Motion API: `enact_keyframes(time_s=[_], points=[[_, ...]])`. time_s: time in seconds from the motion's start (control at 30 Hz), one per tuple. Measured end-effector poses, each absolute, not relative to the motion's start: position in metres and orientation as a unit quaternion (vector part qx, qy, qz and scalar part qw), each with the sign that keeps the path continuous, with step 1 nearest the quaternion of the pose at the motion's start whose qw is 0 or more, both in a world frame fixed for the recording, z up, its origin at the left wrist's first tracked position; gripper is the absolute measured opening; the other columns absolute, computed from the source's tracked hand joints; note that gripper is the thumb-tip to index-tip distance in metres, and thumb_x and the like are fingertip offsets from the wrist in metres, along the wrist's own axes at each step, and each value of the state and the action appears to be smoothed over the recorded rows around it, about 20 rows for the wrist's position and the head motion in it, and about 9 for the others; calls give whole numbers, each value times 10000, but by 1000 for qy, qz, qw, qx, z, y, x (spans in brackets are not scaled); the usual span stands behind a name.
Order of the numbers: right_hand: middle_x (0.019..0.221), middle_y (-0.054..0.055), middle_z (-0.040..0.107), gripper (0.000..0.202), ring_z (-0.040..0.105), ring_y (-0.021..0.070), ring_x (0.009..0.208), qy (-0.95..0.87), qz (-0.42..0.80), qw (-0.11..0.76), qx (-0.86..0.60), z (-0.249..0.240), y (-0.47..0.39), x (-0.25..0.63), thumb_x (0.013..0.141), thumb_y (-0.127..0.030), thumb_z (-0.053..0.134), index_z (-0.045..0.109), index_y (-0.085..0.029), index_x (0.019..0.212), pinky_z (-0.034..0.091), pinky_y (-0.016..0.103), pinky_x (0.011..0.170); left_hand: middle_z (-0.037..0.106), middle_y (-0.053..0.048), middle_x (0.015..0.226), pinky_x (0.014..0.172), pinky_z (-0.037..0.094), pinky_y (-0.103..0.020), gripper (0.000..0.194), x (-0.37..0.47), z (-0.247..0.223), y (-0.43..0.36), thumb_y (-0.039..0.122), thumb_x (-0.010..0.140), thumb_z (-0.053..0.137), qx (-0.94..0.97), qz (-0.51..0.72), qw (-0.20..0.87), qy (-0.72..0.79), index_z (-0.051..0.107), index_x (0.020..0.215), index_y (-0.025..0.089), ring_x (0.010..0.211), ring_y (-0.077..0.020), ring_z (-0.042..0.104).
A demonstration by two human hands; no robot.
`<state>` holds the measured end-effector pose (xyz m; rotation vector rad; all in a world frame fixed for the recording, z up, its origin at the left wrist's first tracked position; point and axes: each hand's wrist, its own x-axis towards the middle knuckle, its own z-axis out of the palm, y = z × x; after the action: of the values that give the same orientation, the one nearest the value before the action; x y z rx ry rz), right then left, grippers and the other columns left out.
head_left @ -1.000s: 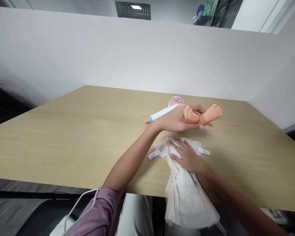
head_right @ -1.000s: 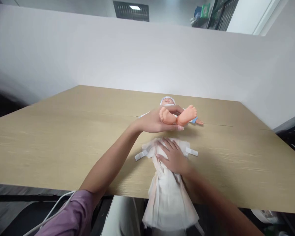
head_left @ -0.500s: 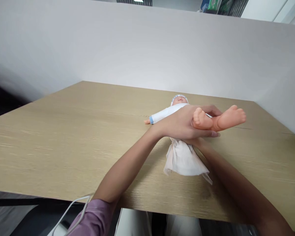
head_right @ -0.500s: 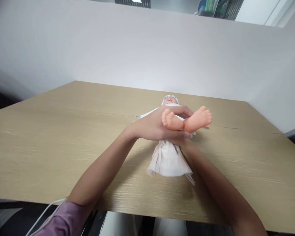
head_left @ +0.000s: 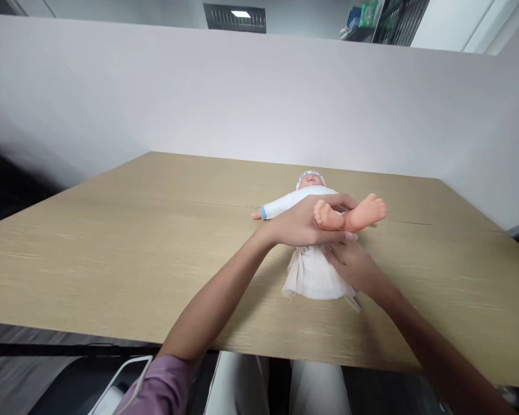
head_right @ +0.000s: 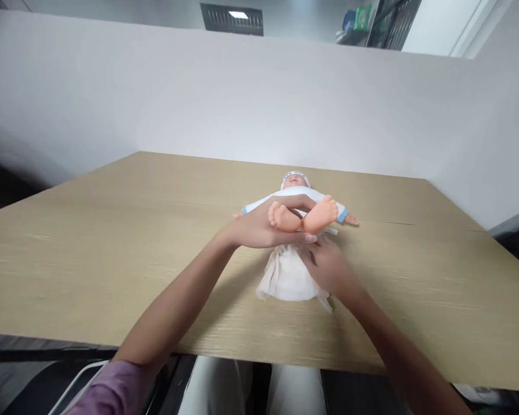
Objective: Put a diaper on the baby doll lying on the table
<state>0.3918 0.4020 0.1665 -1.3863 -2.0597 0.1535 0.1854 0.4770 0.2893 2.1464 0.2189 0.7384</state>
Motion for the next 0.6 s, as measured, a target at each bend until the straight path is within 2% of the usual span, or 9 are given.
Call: enact_keyframes(time_s=[0.07,0.1,0.2,0.27,0.37,0.43,0.5,0.6], points=[[1224,146,766,373,719,389,1177,-743,37,334,-578,172,375,388,1088,-504,524,662,-234,1305,581,636,1022,786,-65,1183,925,571,-369,356,184,283,473,369,914,830,853,297,420,92,717,1217,219,1073,-244,743],[1265,167,752,435,715,403,1183,-715,20,356,-601,176,363,387,1066,-538,568,616,-222,1360,577,645,1017,782,-66,1198,942,569,-371,365,183,279,470,371,914,830,854,295,419,95,718,1227,219,1090,-246,740],[1532,204,614,680,607,411,1400,-671,-2,434,-601,190,343,382,1016,-567,663,422,-224,1551,526,640,1123,770,-73,1258,1032,551,-406,414,181,268,462,379,908,835,864,285,402,102,718,1272,223,1170,-270,721],[1627,173,540,686,531,360,1502,-689,41,455,-562,198,342,381,1032,-513,656,364,-260,1598,490,590,1194,754,-90,1308,1083,538,-433,432,180,259,456,392,914,828,870,279,394,102,708,1294,225,1221,-286,704],[1585,129,596,620,586,311,1457,-722,142,445,-510,204,352,384,1036,-427,651,419,-287,1593,503,529,1199,727,-122,1347,1114,535,-446,437,176,248,450,414,927,813,875,286,378,100,691,1293,210,1262,-293,683],[1504,110,665,556,637,306,1392,-743,183,434,-476,202,359,393,1015,-388,674,519,-279,1538,517,516,1184,713,-130,1369,1120,538,-449,468,168,243,446,428,924,811,882,288,359,102,674,1312,205,1281,-300,670],[1436,107,708,460,663,309,1348,-763,187,433,-442,197,363,405,1000,-355,685,621,-261,1445,524,508,1176,704,-125,1385,1122,538,-461,510,156,238,443,441,917,809,894,278,333,109,656,1348,215,1286,-310,660],[1420,110,717,392,676,299,1328,-793,160,419,-413,187,362,429,1009,-289,652,676,-257,1398,534,489,1174,709,-112,1355,1138,518,-494,541,131,228,440,475,906,804,913,260,288,124,653,1368,237,1266,-321,654]])
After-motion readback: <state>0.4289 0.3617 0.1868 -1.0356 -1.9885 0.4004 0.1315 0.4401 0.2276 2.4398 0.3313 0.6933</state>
